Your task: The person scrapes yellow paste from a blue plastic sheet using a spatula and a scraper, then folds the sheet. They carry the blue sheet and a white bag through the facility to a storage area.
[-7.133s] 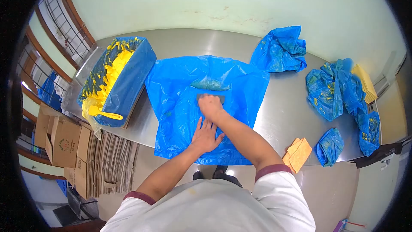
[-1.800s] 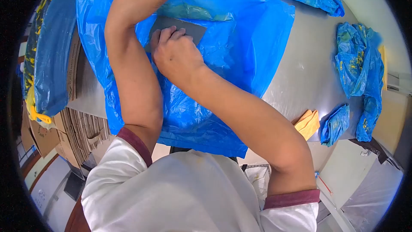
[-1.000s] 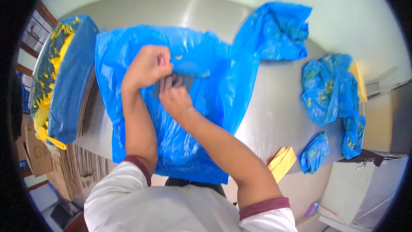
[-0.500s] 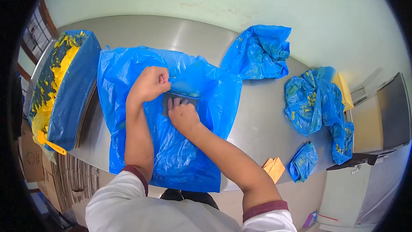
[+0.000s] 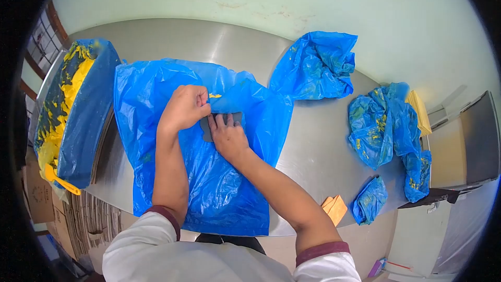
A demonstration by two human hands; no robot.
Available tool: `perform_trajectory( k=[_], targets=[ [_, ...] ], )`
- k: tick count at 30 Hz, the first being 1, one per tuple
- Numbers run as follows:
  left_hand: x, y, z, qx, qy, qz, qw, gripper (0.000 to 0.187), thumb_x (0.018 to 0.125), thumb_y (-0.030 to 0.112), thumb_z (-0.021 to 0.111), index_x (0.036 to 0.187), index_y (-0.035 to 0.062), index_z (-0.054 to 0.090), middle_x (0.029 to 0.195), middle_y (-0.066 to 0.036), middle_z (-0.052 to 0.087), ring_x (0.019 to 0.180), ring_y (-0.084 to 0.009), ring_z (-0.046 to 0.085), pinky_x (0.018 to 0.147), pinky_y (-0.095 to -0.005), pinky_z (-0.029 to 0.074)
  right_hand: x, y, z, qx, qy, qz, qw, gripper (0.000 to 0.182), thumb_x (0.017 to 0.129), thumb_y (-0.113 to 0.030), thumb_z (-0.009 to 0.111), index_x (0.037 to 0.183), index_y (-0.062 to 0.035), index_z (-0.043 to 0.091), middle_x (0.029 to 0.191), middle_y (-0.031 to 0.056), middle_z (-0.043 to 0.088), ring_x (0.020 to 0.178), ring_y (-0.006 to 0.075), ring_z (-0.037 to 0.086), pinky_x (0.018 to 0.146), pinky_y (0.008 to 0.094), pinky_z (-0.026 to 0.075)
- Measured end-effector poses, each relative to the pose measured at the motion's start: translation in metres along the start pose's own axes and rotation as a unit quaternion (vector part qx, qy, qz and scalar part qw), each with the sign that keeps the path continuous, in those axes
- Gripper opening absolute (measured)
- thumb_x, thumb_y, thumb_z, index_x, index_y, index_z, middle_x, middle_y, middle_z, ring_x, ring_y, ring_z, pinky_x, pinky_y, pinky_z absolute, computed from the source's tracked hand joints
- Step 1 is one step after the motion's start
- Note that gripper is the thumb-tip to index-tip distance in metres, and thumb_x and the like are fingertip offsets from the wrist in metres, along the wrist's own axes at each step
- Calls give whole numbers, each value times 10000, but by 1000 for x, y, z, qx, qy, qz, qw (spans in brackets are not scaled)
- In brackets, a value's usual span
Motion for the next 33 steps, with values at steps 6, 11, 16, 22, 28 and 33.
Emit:
perform_trajectory(
  k=[6, 11, 16, 22, 28, 33],
  targets=[
    [-2, -3, -4, -13, 12, -13, 1000, 131, 654, 76, 659, 649, -15, 565, 568, -131, 564, 523, -217, 571, 506, -343, 432, 1, -27, -15, 36, -19, -13, 999, 368, 796, -169, 558, 1130, -19, 580, 920, 140, 607, 837, 286, 647, 549, 359, 534],
    [2, 1, 2, 22, 11, 32, 999, 133, 648, 123, 642, 667, 7, 579, 615, -155, 588, 565, -300, 588, 530, -388, 447, 9, -29, 0, 36, -27, -3, 999, 253, 779, -163, 563, 1001, -60, 628, 903, 119, 639, 800, 255, 649, 507, 351, 516],
    [-1, 4, 18, 107, 1, -4, 994, 138, 621, 120, 653, 731, 38, 667, 754, -199, 647, 722, -363, 645, 618, -451, 505, 12, -15, 28, 61, -62, -37, 996, 247, 801, -180, 562, 1013, -102, 662, 952, 86, 669, 822, 263, 656, 594, 431, 518],
    [-10, 14, 18, 67, 76, 5, 995, 103, 637, 90, 683, 734, 64, 707, 776, -159, 685, 759, -300, 686, 617, -405, 533, 13, -27, -1, 201, -68, 7, 977, 494, 879, -296, 536, 1328, -92, 502, 1227, 155, 566, 1146, 292, 516, 974, 429, 371],
    [-13, 11, 16, 27, 94, 8, 995, 66, 619, 39, 658, 682, 39, 678, 734, -177, 671, 704, -311, 678, 567, -406, 527, 27, -56, 3, 106, -14, -155, 982, 525, 844, -193, 547, 1347, -65, 471, 1234, 195, 547, 1108, 359, 525, 977, 427, 380],
    [-16, 10, 9, 14, 78, 5, 997, 56, 623, 32, 651, 675, 29, 673, 732, -186, 667, 710, -323, 677, 570, -420, 527, 49, -59, 29, 49, -40, -84, 995, 550, 766, -35, 546, 1313, -29, 486, 1170, 227, 544, 960, 376, 585, 857, 419, 462]
  ],
)
Point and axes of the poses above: each hand's wrist, its own x-axis towards the middle knuckle, its own z-axis out of the palm, y = z × x, the point moved 6 cm from there along x, towards the middle knuckle
